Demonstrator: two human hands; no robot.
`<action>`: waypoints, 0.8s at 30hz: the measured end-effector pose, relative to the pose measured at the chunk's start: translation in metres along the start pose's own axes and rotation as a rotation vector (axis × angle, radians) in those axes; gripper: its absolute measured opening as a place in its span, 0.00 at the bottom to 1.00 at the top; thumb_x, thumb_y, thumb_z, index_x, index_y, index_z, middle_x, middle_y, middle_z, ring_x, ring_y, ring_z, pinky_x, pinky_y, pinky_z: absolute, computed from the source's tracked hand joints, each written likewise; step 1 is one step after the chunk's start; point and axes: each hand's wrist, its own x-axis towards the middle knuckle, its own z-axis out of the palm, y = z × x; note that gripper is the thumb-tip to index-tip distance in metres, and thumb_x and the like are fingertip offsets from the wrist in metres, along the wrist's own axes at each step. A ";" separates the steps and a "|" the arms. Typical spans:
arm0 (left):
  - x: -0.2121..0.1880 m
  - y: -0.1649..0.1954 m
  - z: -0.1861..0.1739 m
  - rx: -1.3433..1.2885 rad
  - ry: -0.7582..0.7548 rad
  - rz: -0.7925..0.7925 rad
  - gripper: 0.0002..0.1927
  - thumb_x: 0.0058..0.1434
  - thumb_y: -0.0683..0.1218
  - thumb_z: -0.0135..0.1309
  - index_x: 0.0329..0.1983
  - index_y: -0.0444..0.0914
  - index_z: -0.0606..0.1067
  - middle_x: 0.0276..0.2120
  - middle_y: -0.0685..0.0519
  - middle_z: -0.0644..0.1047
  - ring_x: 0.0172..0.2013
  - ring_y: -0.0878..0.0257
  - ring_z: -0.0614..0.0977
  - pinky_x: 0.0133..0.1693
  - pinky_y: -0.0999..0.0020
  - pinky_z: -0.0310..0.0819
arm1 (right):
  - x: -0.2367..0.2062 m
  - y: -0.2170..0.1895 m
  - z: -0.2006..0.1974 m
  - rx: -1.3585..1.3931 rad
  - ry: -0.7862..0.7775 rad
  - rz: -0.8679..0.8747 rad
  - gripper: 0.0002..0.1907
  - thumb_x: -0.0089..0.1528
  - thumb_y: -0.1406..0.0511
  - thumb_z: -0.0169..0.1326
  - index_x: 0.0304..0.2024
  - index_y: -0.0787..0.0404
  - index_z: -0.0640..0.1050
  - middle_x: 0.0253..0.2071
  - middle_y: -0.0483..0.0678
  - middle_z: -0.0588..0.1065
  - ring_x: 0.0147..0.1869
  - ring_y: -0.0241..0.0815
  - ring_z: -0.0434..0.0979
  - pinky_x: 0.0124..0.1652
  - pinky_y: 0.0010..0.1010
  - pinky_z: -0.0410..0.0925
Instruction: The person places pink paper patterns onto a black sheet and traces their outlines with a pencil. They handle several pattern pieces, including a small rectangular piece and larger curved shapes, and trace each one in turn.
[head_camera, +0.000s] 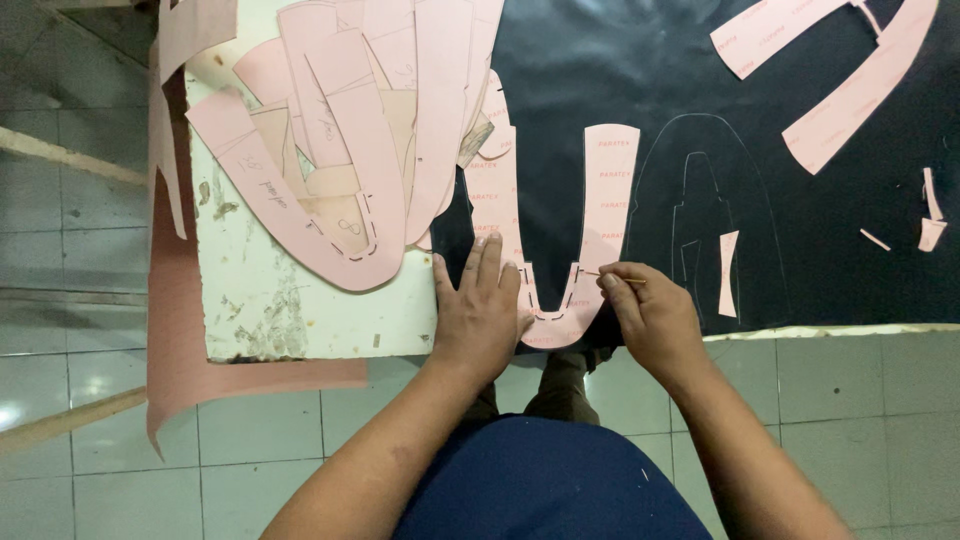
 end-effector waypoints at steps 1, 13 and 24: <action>0.000 0.000 0.000 0.003 0.011 0.008 0.35 0.54 0.58 0.63 0.57 0.33 0.68 0.69 0.37 0.57 0.70 0.46 0.58 0.63 0.23 0.41 | 0.000 0.001 0.001 0.016 0.001 0.010 0.13 0.68 0.63 0.52 0.49 0.65 0.80 0.42 0.52 0.83 0.45 0.42 0.85 0.45 0.31 0.75; 0.000 0.000 0.000 0.014 -0.043 -0.005 0.35 0.55 0.58 0.61 0.59 0.33 0.67 0.70 0.38 0.56 0.71 0.47 0.56 0.63 0.23 0.40 | 0.004 0.003 0.004 0.037 -0.013 0.008 0.14 0.68 0.63 0.51 0.49 0.66 0.80 0.41 0.53 0.83 0.46 0.41 0.85 0.46 0.29 0.76; -0.002 -0.001 0.002 0.016 0.005 0.007 0.36 0.55 0.59 0.62 0.59 0.33 0.67 0.70 0.38 0.57 0.71 0.48 0.56 0.63 0.23 0.41 | -0.003 0.007 0.011 -0.164 0.124 -0.207 0.11 0.68 0.64 0.54 0.46 0.64 0.81 0.42 0.53 0.82 0.42 0.46 0.84 0.42 0.32 0.74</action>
